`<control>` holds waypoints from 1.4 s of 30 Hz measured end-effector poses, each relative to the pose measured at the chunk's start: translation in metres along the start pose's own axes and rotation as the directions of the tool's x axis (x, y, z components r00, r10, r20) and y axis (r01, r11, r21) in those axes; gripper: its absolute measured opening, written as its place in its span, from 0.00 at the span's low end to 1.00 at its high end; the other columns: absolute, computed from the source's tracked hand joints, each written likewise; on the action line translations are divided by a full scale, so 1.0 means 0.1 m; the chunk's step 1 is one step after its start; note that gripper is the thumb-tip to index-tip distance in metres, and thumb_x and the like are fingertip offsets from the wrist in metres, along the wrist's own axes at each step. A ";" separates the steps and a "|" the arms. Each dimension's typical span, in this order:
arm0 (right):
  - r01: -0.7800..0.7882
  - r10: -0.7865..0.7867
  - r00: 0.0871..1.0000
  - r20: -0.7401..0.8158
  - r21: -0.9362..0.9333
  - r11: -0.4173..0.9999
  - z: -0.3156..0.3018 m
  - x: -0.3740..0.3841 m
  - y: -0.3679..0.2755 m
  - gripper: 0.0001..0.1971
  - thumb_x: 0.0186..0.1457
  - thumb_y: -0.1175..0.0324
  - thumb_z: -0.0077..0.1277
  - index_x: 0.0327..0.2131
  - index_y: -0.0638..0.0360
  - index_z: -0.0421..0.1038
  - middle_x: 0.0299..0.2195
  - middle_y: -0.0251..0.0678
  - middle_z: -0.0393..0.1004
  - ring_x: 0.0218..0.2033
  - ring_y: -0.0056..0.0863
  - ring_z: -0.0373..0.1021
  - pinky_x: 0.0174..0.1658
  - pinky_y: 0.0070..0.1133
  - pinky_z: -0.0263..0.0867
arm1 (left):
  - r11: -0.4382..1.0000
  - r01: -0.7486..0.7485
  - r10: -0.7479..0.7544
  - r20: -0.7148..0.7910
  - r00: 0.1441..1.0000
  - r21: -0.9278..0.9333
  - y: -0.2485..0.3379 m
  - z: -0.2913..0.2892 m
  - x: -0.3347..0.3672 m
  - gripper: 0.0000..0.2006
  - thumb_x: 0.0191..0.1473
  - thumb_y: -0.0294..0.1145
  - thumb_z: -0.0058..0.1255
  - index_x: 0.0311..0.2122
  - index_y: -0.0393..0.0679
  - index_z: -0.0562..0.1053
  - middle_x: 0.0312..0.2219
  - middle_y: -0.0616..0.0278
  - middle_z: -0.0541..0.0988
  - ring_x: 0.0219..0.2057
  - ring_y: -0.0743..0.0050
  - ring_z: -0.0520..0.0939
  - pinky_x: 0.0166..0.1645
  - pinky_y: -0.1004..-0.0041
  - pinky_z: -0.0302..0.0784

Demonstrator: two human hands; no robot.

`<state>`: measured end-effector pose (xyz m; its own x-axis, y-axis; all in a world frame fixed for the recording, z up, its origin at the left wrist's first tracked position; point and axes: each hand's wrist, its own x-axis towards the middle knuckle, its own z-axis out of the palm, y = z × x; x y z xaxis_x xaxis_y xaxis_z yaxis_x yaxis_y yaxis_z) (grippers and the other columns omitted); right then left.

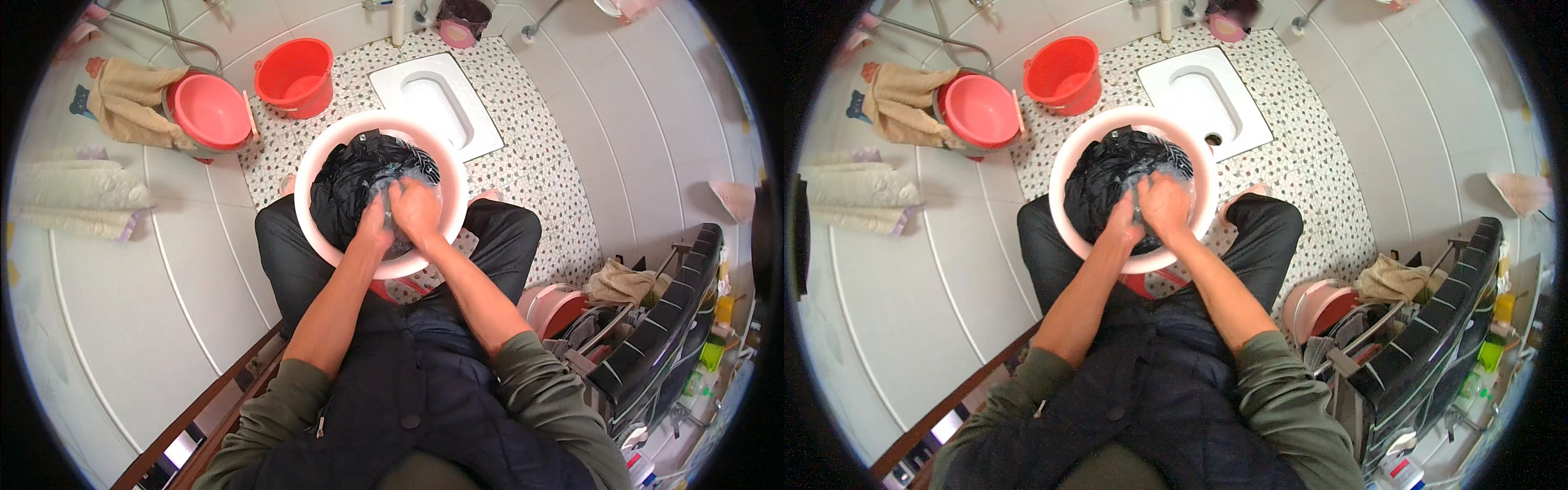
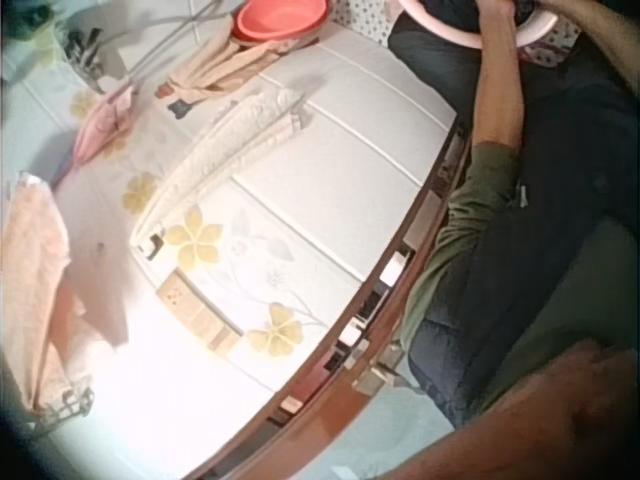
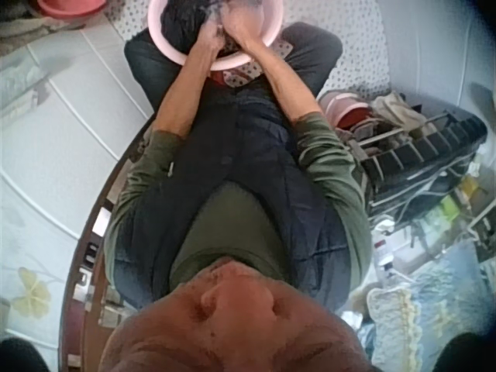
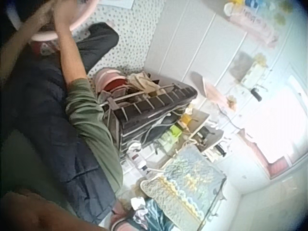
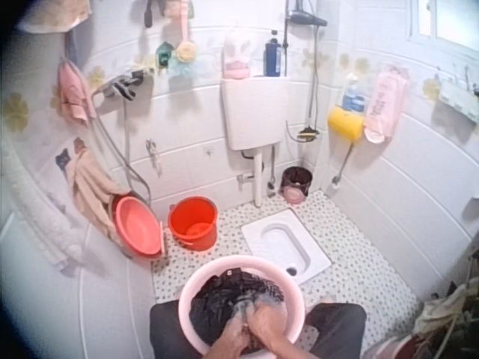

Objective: The person sits on the floor and washes dark-colored clothes by hand in a pink basin filled with water. They scrub and rinse the garments, then wring out the excess water before placing the items aside.

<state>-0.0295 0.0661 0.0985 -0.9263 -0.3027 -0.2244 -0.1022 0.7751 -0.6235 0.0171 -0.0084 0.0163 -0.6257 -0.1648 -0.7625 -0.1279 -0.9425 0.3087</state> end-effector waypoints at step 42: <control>0.234 -0.207 0.971 -0.117 0.315 0.920 -0.11 -0.09 -0.10 0.16 0.56 0.57 0.46 0.36 0.61 0.71 0.35 0.48 0.74 0.37 0.49 0.70 0.41 0.37 0.64 | 0.965 0.245 -0.257 0.156 0.954 0.092 0.39 0.39 -0.64 0.30 0.57 0.66 0.32 0.54 0.55 0.66 0.53 0.61 0.69 0.55 0.58 0.68 0.60 0.46 0.54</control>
<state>-0.0239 0.0677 0.1151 -0.9210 -0.3896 -0.0017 -0.1963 0.4677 -0.8618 0.0223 -0.0235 0.0991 -0.6837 0.1304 -0.7181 -0.3478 -0.9232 0.1634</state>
